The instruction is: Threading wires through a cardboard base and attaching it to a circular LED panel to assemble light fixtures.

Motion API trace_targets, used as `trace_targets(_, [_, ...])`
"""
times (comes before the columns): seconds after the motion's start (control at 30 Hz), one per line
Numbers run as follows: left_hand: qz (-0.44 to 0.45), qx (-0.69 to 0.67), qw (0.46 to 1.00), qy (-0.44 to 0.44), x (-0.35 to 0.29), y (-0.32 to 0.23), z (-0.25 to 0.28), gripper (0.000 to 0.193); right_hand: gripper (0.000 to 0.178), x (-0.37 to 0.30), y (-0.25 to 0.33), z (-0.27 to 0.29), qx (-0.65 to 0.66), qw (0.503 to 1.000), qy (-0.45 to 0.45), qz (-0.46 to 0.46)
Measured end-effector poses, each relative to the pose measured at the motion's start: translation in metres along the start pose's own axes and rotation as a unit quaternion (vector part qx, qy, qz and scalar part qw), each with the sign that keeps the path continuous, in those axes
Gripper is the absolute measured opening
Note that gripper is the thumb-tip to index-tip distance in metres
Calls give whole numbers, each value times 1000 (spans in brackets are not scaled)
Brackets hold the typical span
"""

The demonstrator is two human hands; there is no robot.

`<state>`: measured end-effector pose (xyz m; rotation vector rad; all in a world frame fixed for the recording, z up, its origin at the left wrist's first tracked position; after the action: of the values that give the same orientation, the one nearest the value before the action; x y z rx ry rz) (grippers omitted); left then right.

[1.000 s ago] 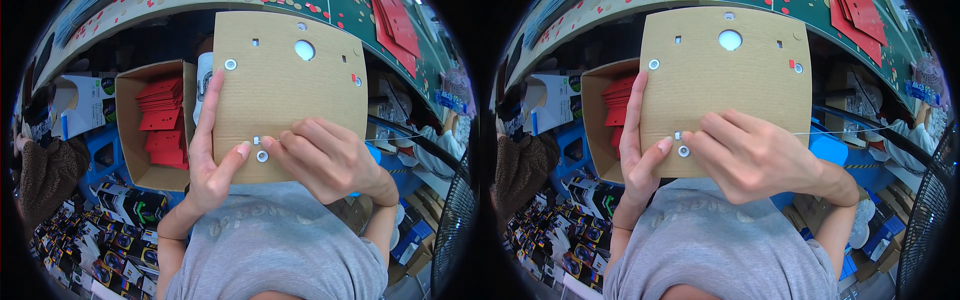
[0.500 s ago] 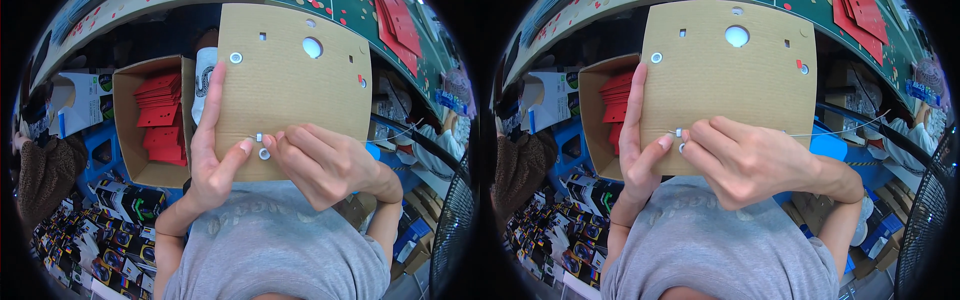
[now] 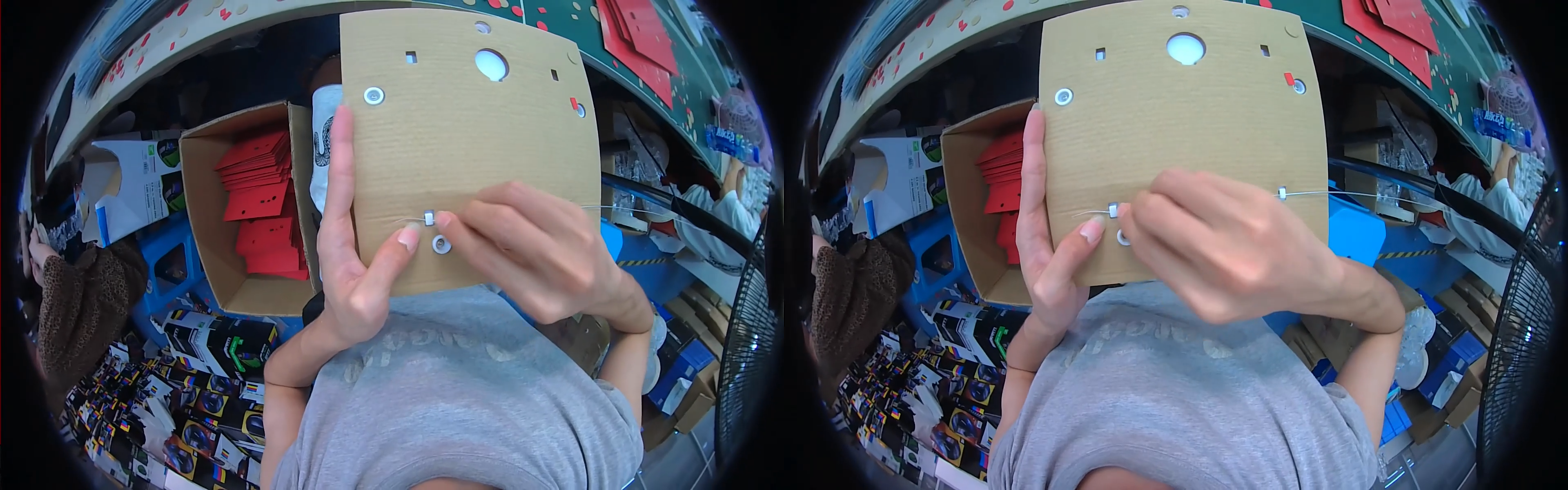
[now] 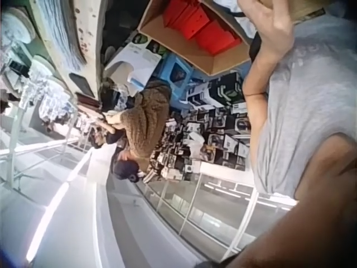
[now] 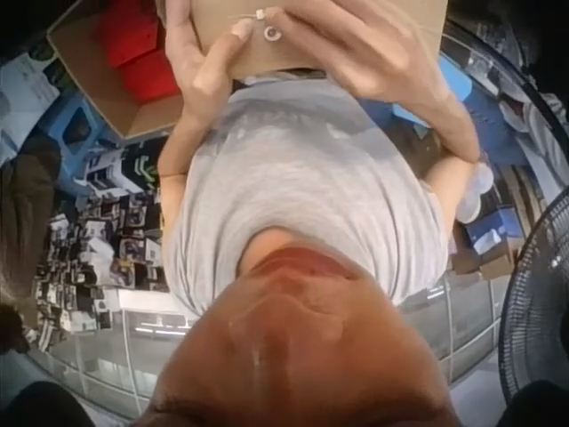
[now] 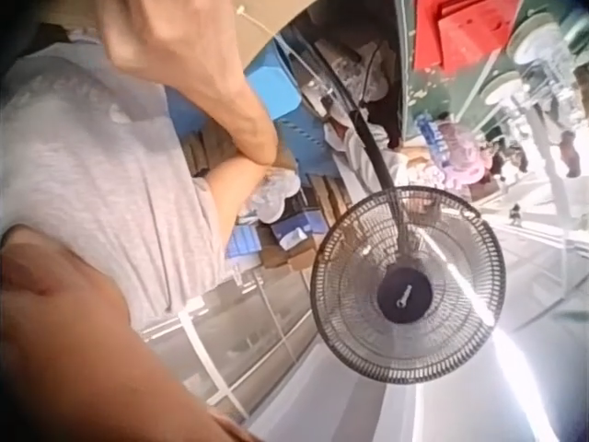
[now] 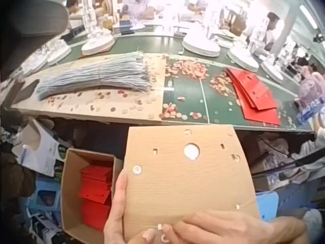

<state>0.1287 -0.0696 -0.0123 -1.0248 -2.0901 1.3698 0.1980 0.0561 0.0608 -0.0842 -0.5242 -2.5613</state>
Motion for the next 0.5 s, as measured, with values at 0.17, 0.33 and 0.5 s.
trace_targets(0.17, [-59, 293, 953, -49, -6, -24, 17, 58, 42, -22, -9, -9, -22, 990, -76, -118])
trace_targets(0.33, [-103, 409, 906, 38, 0, -34, 23, 32, 41, -30, -6, -9, -4, 980, -113, -162])
trace_targets(0.5, [-162, 426, 885, 94, 6, -40, 16, 14, 55, -26, -3, -11, -5, 993, -71, -96])
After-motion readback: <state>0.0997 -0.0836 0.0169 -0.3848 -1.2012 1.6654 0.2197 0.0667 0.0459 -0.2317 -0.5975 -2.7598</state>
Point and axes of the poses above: each hand's wrist, its own x-axis towards the middle knuckle, its own z-axis out of the back of the hand, y = z × x, the point moved 6 cm from there along x, towards the middle knuckle, and after that the axes turned 10 degrees about y, right-handed, at the moved point
